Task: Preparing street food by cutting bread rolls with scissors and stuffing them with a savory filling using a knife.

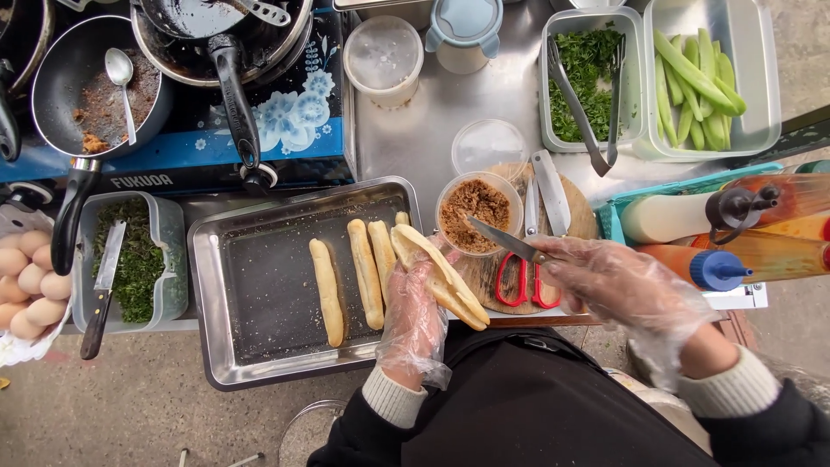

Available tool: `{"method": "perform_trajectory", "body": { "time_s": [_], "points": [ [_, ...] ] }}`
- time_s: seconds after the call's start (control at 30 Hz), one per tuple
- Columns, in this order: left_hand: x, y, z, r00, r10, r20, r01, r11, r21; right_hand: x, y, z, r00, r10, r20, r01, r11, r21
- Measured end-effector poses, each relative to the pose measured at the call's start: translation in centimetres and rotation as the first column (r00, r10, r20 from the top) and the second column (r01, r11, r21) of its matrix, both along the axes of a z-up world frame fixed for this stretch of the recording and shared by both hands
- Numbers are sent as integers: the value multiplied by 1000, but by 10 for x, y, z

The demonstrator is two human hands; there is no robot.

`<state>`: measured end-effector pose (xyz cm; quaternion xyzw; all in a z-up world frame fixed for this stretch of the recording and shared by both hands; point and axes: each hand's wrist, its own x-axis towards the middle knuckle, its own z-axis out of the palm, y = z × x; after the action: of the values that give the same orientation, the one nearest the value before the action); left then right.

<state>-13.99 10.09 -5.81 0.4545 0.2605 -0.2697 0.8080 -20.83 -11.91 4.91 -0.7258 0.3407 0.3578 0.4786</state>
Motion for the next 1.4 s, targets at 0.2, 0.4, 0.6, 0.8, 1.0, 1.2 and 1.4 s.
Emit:
{"method": "perform_trajectory", "body": {
  "time_s": [0.2, 0.4, 0.6, 0.8, 1.0, 1.2, 1.4],
  "points": [
    [4, -7, 4, 997, 72, 32, -72, 997, 18, 11, 28, -4, 994, 99, 56, -85, 975, -205],
    [4, -14, 15, 997, 64, 39, -67, 993, 97, 15, 22, -21, 931, 354, 86, -318, 905, -282],
    [0, -15, 18, 997, 51, 59, -56, 994, 91, -8, 17, -30, 995, 89, 40, -88, 995, -44],
    [-3, -7, -13, 997, 43, 63, -49, 993, 106, -38, 23, -51, 922, -345, 176, 296, 921, 255],
    [-1, -1, -14, 996, 12, 88, -19, 997, 77, -29, 21, -25, 928, -292, 231, 260, 953, 158],
    [4, 10, -19, 996, 19, 89, -23, 999, 38, -43, 5, -55, 936, -257, 241, 239, 966, 102],
    [3, 10, -3, 993, -1, 121, -13, 994, 109, -40, 6, -46, 892, -395, 221, 307, 887, 346]
  ]
}}
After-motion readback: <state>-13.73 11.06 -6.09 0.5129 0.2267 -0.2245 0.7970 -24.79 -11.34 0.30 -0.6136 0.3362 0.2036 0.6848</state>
